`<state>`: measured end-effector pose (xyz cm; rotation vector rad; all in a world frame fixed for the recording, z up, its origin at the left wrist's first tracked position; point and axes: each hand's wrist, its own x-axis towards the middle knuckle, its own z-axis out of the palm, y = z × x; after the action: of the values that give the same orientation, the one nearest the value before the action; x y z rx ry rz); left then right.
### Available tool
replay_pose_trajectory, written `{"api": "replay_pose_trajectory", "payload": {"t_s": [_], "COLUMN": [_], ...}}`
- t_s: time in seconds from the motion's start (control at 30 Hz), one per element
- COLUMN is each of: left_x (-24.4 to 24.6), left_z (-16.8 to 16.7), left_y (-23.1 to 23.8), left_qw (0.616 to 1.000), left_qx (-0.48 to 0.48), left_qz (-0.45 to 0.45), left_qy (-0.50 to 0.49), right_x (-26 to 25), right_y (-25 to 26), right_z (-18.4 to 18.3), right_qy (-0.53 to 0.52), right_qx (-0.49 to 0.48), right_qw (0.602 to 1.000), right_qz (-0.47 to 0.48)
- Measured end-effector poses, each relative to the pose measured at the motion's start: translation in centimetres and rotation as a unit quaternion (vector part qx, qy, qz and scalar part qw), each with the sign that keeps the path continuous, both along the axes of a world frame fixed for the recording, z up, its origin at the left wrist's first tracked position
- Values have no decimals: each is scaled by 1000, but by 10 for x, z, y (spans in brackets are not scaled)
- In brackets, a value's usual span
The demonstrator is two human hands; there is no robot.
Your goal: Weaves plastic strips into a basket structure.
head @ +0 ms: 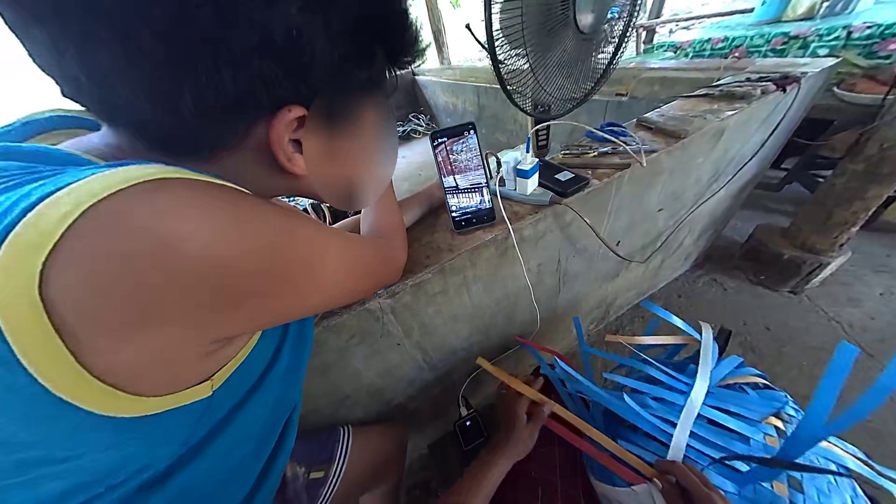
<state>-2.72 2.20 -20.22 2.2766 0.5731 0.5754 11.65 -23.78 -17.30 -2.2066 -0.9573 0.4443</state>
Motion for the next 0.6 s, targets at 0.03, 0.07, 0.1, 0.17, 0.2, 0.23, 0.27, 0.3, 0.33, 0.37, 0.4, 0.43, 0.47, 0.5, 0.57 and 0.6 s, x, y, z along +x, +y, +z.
{"api": "replay_pose_trajectory", "payload": {"t_s": [0.03,0.07,0.1,0.17,0.2,0.23,0.27,0.3,0.33,0.37,0.4,0.43,0.47,0.5,0.57,0.6], "left_x": [-4,-6,-7,-2,2,4,6,7,9,9,9,8,7,6,5,4], "left_z": [-4,-9,-17,-27,-27,-25,-24,-23,-23,-23,-23,-24,-24,-24,-23,-21], "left_y": [1,0,-3,-4,-3,-2,0,1,3,3,4,4,4,3,2,1], "left_qw": [999,998,997,998,998,998,997,997,996,996,996,996,997,997,998,998], "left_qx": [-7,-16,-23,-22,-25,-35,-46,-52,-55,-58,-59,-57,-55,-54,-46,-38], "left_qz": [8,11,14,28,32,30,24,19,13,8,5,4,7,12,22,24], "left_qy": [39,67,75,57,49,50,57,62,65,67,66,62,59,57,48,43], "right_x": [0,-1,-2,-3,-5,-7,-8,-9,-9,-10,-10,-10,-10,-10,-10,-11], "right_y": [2,2,3,2,2,2,2,2,2,1,0,-1,-1,0,1,2], "right_z": [-3,-5,-7,-8,-8,-6,-6,-5,-6,-7,-8,-10,-12,-13,-12,-11], "right_qy": [-3,-6,-9,-20,-24,-25,-28,-32,-37,-42,-45,-48,-50,-51,-49,-47], "right_qx": [-1,-2,-5,-9,-8,-5,-1,0,4,10,16,23,32,35,29,23], "right_qw": [1000,1000,1000,999,999,999,998,998,998,998,998,997,997,997,997,997], "right_qz": [-10,-19,-26,-37,-41,-45,-48,-50,-52,-53,-52,-50,-49,-47,-49,-50]}}
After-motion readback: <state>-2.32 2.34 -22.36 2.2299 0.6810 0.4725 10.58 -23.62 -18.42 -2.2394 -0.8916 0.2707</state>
